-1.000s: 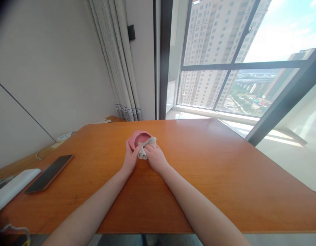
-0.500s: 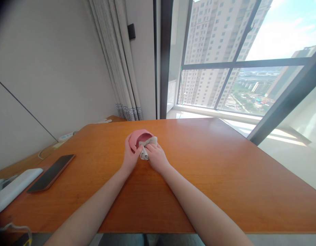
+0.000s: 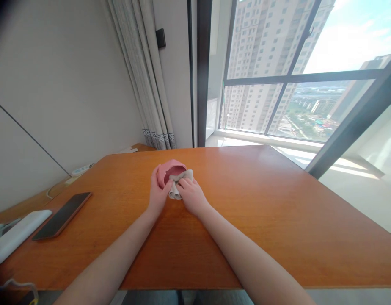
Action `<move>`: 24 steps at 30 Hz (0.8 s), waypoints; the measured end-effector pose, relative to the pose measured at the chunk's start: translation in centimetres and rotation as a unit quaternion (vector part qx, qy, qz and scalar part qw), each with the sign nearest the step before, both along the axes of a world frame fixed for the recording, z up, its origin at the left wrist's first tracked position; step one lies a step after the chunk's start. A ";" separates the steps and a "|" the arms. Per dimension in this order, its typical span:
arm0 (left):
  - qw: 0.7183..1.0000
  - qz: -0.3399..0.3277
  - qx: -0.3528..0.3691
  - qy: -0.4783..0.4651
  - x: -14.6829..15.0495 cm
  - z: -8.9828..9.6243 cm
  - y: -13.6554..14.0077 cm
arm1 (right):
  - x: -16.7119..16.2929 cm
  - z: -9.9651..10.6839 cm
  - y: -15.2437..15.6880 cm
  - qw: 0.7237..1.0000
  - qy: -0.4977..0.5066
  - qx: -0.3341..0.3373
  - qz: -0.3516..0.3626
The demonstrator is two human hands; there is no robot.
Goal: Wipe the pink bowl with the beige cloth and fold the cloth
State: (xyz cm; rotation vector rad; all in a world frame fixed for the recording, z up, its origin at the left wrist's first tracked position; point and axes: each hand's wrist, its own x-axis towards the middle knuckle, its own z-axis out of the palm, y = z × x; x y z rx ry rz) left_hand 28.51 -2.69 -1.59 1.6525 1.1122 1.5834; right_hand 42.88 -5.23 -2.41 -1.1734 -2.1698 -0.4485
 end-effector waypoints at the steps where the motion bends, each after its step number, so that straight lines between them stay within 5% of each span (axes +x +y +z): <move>1: 1.000 0.004 0.003 0.009 -0.4 0.2 0.2 | -0.1 0.0 0.0 1.000 -0.003 -0.007 0.007; 7: 0.996 -0.053 -0.011 0.071 -2.4 1.5 1.8 | 0.2 0.4 0.4 0.999 -0.043 0.000 0.020; 15: 0.990 -0.108 -0.045 -0.080 0.1 0.4 0.2 | 0.0 -0.1 -0.1 0.999 0.023 0.041 -0.024; 24: 0.994 -0.083 -0.047 0.048 -2.4 0.8 2.4 | 0.6 0.0 0.7 0.999 -0.028 0.003 0.046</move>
